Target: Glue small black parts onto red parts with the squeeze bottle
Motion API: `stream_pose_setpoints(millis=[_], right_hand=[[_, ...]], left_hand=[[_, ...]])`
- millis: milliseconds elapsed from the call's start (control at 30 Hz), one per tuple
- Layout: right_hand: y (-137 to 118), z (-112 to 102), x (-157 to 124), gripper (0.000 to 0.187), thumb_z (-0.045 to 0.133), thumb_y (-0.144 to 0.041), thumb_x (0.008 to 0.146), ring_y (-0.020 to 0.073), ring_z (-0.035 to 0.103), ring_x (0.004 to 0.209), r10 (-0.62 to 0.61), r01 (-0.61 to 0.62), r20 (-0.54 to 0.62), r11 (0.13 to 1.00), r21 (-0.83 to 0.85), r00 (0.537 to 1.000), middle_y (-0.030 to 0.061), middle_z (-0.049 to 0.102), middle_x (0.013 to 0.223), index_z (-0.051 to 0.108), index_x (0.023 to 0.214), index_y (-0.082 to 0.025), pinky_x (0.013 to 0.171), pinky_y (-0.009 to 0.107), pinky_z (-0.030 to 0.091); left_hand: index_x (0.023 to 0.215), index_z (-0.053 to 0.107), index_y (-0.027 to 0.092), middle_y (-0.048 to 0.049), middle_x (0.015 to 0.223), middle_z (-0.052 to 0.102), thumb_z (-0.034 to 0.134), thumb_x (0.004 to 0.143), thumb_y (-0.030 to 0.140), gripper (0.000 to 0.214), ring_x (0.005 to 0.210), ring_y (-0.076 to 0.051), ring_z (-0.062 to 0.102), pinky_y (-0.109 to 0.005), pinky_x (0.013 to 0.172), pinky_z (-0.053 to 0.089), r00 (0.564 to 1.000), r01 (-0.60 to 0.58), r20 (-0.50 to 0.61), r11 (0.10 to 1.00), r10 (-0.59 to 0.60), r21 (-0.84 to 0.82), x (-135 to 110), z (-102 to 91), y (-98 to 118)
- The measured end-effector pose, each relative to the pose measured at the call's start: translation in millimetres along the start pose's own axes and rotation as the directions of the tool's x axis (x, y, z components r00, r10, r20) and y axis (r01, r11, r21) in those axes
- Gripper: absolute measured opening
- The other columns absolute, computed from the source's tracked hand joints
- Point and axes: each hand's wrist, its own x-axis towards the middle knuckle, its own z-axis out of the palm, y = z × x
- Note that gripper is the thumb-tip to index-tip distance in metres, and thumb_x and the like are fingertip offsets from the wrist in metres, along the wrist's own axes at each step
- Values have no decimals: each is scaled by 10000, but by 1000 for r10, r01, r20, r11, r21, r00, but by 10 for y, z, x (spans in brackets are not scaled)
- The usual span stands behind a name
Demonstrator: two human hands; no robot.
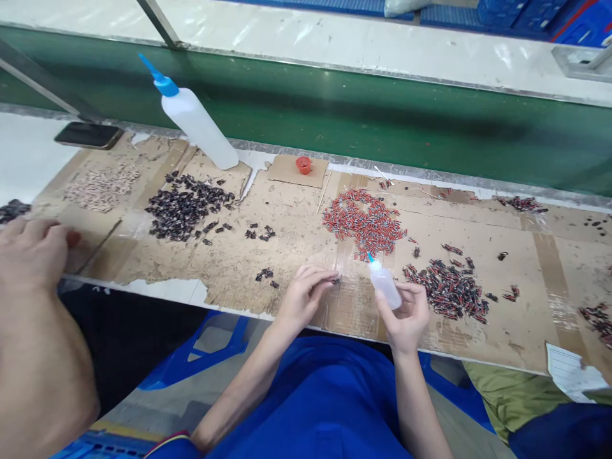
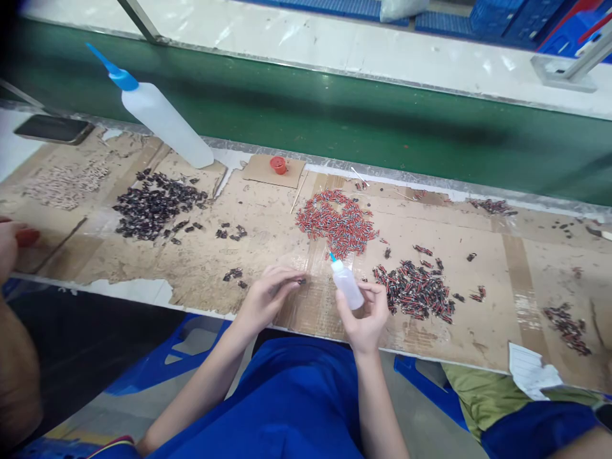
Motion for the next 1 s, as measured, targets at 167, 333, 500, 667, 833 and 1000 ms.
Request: stream_pose_setpoints(millis=[167,333,500,667,833,1000], right_hand=[[-91,316,82,398,777,-300,668,261,684,1027,-72,85,219,995,-49,973,112,730,986,421,838,-249,828,408,557],[-40,403,53,407,769,-308,690,234,710,959,77,-81,333,997,-2,940,88,733,1014,395,842,-254,850,410,562],[-14,103,112,435,774,-401,711,232,675,938,5,51,368,989,-142,930,89,690,1095,569,1059,-239,800,401,568],[-50,-74,365,146,649,-350,852,269,523,964,-206,298,238,830,-472,949,70,700,918,725,940,-261,858,463,476],[47,159,489,132,646,-309,852,277,484,926,-200,325,275,766,-555,940,85,671,862,747,810,-235,844,464,445],[68,248,483,198,565,-266,898,259,511,869,-203,355,330,784,-510,922,84,679,830,710,775,-210,815,434,467]], left_hand=[[957,706,236,-59,951,723,539,901,216,177,949,-216,623,-378,866,500,996,17,-88,999,-15,31,-25,-224,-35],[955,697,226,-63,969,715,543,891,234,167,986,-206,640,-373,903,513,991,50,-121,998,-52,-23,-68,-267,-109],[951,727,229,-67,983,715,593,860,260,165,1004,-203,653,-363,921,529,980,96,-163,990,-113,-107,-93,-225,-118],[948,735,211,-70,960,715,636,826,269,167,892,-187,678,-333,851,558,955,137,-235,973,-179,-184,-111,-232,-74],[854,751,208,-77,921,728,655,809,287,132,963,-220,664,-359,902,529,954,137,-239,971,-183,-196,-132,-226,-11],[821,747,209,-66,888,738,650,818,290,127,921,-215,676,-343,865,533,959,111,-232,970,-162,-218,-117,-178,95]])
